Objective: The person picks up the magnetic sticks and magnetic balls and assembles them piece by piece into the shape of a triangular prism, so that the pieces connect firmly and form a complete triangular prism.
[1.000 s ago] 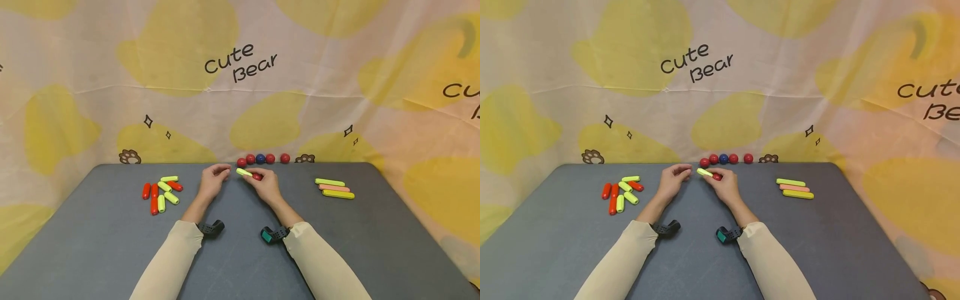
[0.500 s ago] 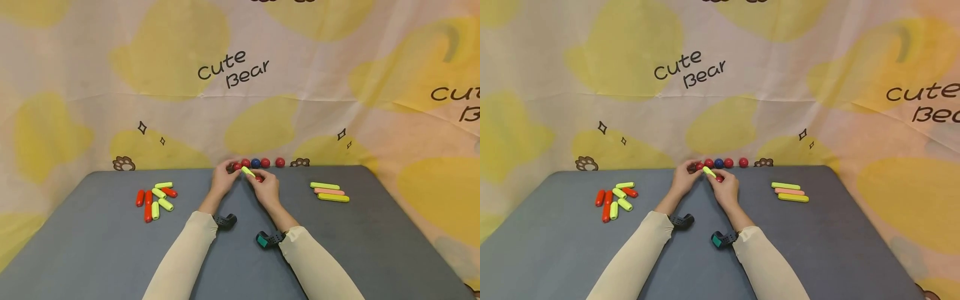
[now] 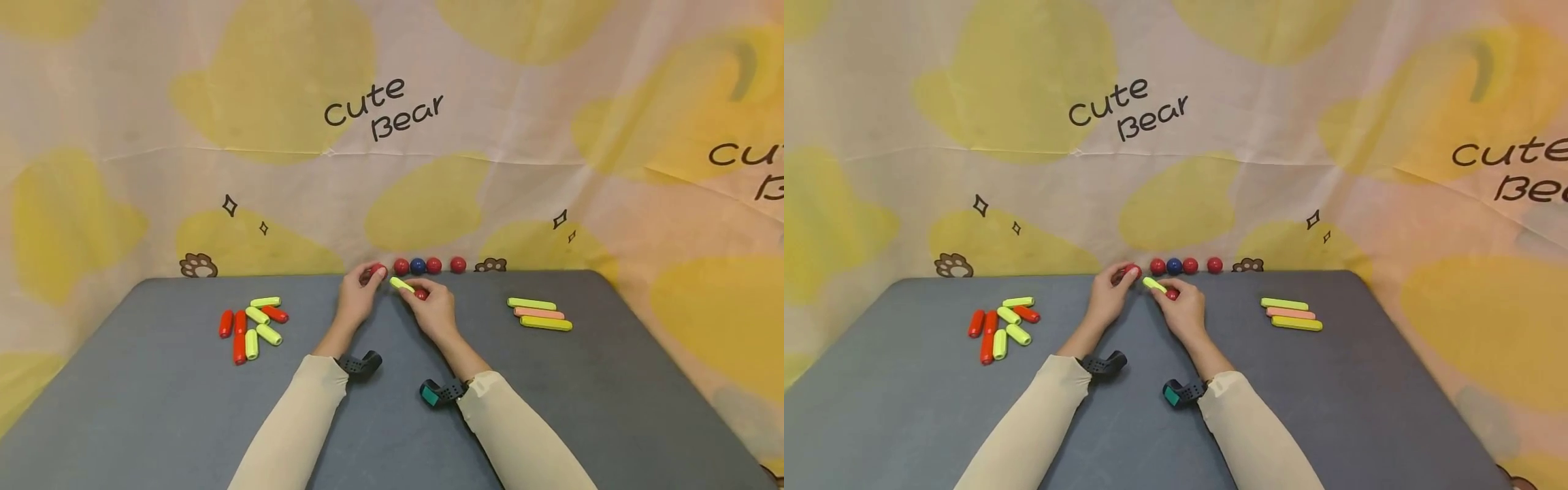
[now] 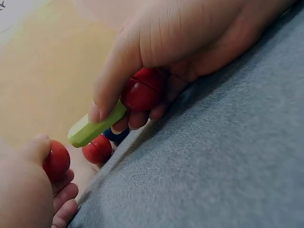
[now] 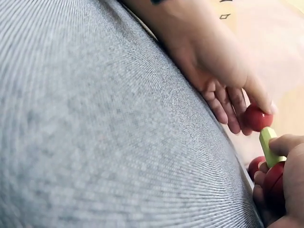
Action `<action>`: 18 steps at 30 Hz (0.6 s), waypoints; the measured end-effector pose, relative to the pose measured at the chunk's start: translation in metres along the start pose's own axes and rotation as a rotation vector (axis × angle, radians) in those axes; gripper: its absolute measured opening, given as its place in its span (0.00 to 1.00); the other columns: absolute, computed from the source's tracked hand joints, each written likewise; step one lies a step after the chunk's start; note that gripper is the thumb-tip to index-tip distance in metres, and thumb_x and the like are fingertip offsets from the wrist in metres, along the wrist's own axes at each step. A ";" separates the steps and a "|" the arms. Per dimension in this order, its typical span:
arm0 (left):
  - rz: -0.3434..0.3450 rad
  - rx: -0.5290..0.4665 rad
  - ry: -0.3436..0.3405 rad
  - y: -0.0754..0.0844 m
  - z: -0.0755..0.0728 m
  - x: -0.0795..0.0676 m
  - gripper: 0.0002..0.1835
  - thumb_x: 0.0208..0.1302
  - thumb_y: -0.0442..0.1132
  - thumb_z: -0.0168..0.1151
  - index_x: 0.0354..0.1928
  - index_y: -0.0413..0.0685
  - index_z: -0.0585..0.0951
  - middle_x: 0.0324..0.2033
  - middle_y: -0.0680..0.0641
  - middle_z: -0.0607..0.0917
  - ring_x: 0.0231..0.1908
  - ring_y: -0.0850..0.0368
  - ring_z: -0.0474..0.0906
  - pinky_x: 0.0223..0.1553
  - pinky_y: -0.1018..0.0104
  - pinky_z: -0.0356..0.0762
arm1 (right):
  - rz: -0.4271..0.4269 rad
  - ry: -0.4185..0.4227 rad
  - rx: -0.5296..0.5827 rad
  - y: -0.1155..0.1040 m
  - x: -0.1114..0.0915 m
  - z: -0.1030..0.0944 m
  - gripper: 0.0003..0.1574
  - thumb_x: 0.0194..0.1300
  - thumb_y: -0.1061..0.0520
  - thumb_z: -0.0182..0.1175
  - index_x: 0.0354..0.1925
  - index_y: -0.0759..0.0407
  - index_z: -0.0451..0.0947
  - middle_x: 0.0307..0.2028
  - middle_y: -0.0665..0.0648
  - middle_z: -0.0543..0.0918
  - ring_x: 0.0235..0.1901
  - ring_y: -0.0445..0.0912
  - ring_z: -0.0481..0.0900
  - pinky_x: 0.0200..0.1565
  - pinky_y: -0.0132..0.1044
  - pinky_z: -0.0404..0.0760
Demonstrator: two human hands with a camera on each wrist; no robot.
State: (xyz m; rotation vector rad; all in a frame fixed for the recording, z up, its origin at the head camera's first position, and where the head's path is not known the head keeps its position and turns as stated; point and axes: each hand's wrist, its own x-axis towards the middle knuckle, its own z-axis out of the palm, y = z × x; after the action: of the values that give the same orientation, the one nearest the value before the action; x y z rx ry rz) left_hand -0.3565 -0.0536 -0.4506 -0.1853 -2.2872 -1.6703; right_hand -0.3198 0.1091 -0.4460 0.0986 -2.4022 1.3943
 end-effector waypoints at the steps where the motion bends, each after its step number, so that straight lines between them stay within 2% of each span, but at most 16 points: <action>1: -0.006 -0.007 -0.001 0.000 -0.001 -0.002 0.19 0.71 0.47 0.63 0.57 0.44 0.83 0.48 0.41 0.89 0.50 0.47 0.85 0.53 0.52 0.82 | -0.003 -0.004 0.002 0.000 0.000 0.000 0.15 0.64 0.48 0.71 0.46 0.53 0.89 0.40 0.56 0.91 0.31 0.45 0.84 0.31 0.32 0.78; 7: -0.009 -0.013 -0.058 0.002 -0.008 -0.009 0.18 0.72 0.49 0.62 0.55 0.45 0.84 0.47 0.41 0.89 0.51 0.48 0.85 0.56 0.51 0.81 | -0.034 -0.028 0.015 -0.002 -0.003 0.002 0.13 0.62 0.49 0.72 0.44 0.52 0.90 0.36 0.55 0.90 0.29 0.43 0.79 0.30 0.32 0.74; 11: -0.033 -0.033 -0.052 0.003 -0.013 -0.015 0.20 0.72 0.49 0.63 0.57 0.45 0.83 0.48 0.41 0.89 0.52 0.48 0.86 0.56 0.50 0.81 | -0.062 -0.070 0.025 -0.004 -0.004 0.003 0.14 0.62 0.49 0.72 0.44 0.53 0.89 0.35 0.55 0.90 0.29 0.43 0.80 0.31 0.31 0.75; 15: -0.045 -0.012 -0.083 0.005 -0.019 -0.024 0.21 0.71 0.50 0.63 0.59 0.45 0.82 0.49 0.42 0.89 0.52 0.49 0.86 0.55 0.51 0.81 | -0.110 -0.140 0.018 -0.006 -0.005 0.003 0.17 0.63 0.50 0.71 0.49 0.53 0.88 0.36 0.56 0.91 0.31 0.42 0.84 0.34 0.31 0.79; 18: -0.040 0.004 -0.108 0.007 -0.022 -0.031 0.22 0.71 0.50 0.63 0.59 0.44 0.82 0.49 0.42 0.89 0.51 0.49 0.86 0.54 0.51 0.82 | -0.152 -0.214 0.000 -0.007 -0.006 0.003 0.21 0.63 0.51 0.71 0.54 0.50 0.86 0.39 0.56 0.91 0.30 0.42 0.84 0.33 0.31 0.78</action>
State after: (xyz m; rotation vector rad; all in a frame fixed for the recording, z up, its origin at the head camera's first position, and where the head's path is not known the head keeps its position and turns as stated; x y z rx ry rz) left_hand -0.3215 -0.0705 -0.4482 -0.2353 -2.3868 -1.7146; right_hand -0.3135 0.1024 -0.4430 0.4416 -2.5036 1.3746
